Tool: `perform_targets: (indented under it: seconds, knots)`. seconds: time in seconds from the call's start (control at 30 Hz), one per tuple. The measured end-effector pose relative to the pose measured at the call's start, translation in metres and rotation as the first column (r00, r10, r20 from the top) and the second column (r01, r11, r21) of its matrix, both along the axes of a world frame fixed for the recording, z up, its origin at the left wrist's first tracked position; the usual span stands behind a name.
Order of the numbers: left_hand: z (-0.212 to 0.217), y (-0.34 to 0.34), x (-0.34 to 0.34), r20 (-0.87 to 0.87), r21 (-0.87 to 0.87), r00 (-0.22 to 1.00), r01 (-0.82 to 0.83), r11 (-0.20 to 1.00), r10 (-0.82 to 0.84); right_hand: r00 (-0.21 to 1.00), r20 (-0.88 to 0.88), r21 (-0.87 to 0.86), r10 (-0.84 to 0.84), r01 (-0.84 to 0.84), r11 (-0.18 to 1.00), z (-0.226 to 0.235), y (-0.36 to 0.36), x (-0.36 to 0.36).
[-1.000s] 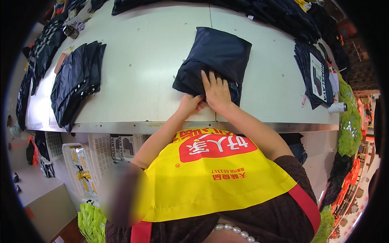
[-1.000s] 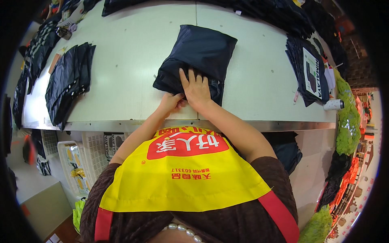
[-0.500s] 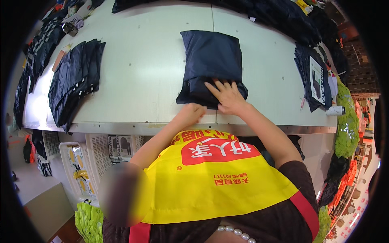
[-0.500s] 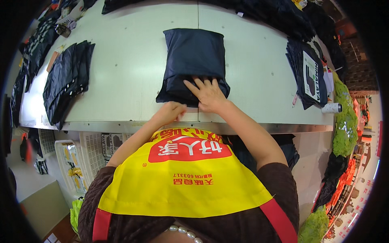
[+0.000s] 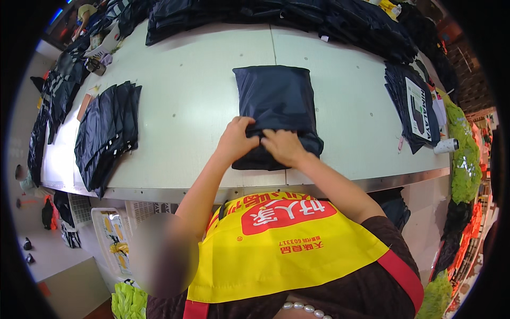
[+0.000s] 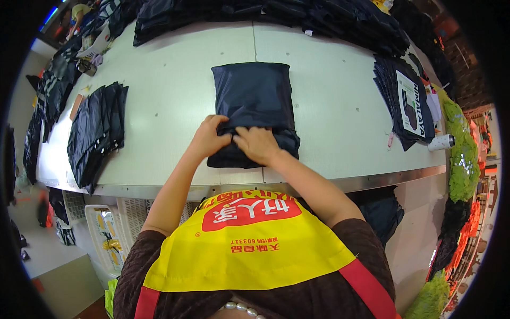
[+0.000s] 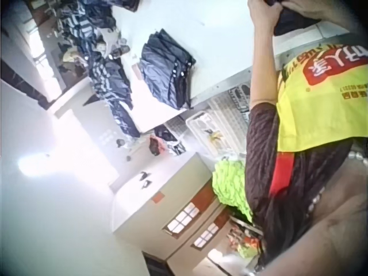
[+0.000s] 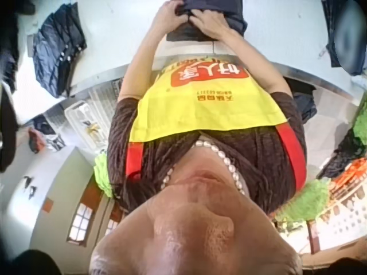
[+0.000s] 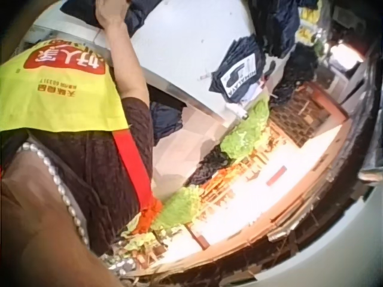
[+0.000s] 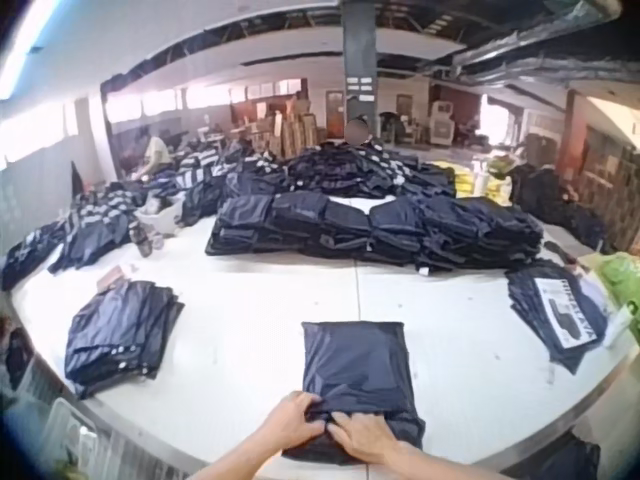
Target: The person folds a dark jacket on a table, aligning the sleeves and smoothing the fabric. The person then places the folded jacket into a plastic bag and sets it aside.
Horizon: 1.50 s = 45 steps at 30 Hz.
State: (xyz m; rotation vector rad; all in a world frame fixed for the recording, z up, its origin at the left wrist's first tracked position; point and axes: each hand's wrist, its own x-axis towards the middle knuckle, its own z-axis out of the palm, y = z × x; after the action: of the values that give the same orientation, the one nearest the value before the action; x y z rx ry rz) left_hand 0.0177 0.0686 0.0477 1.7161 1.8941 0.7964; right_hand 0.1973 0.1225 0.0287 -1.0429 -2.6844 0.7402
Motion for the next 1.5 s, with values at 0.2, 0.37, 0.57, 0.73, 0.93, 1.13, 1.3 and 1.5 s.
perform_targets:
  seconds: [0.2,0.37,0.57,0.73,0.93,1.13,1.3,1.5]
  knots:
    - [-0.015,0.001,0.022,-0.320,0.137,0.947,0.015,0.991,0.030,0.984,-0.156,0.405,0.079,-0.010,0.914,-0.029,0.001,-0.006]
    - [0.003,0.017,0.026,-0.358,-0.053,0.933,-0.005,0.999,-0.014,0.992,-0.120,-0.050,-0.031,0.025,0.998,-0.019,0.018,0.004]
    - [-0.008,0.037,0.041,-0.478,0.307,0.878,0.188,0.933,-0.020,0.935,-0.350,0.499,-0.062,0.241,0.832,-0.043,0.008,-0.002]
    - [0.004,0.029,0.051,-0.435,0.423,0.898,0.264,0.867,-0.061,0.934,-0.311,0.106,-0.174,0.215,0.971,-0.033,0.031,0.000]
    - [-0.001,0.039,0.071,-0.502,0.440,0.853,0.394,0.807,-0.143,0.934,-0.355,0.614,-0.031,0.257,0.746,-0.060,0.117,-0.032]
    - [-0.011,0.028,0.072,-0.281,0.364,0.932,0.326,0.873,-0.231,0.933,0.340,0.062,-0.121,0.106,0.992,0.080,0.092,-0.036]
    - [0.004,0.032,0.065,-0.154,0.333,0.986,0.110,0.937,-0.061,0.956,0.263,-0.041,-0.131,0.147,0.988,0.097,0.091,-0.035]
    - [0.005,0.028,0.068,-0.134,0.380,0.974,0.219,0.899,-0.180,0.980,-0.024,0.130,-0.195,0.197,0.972,0.032,0.058,-0.054]
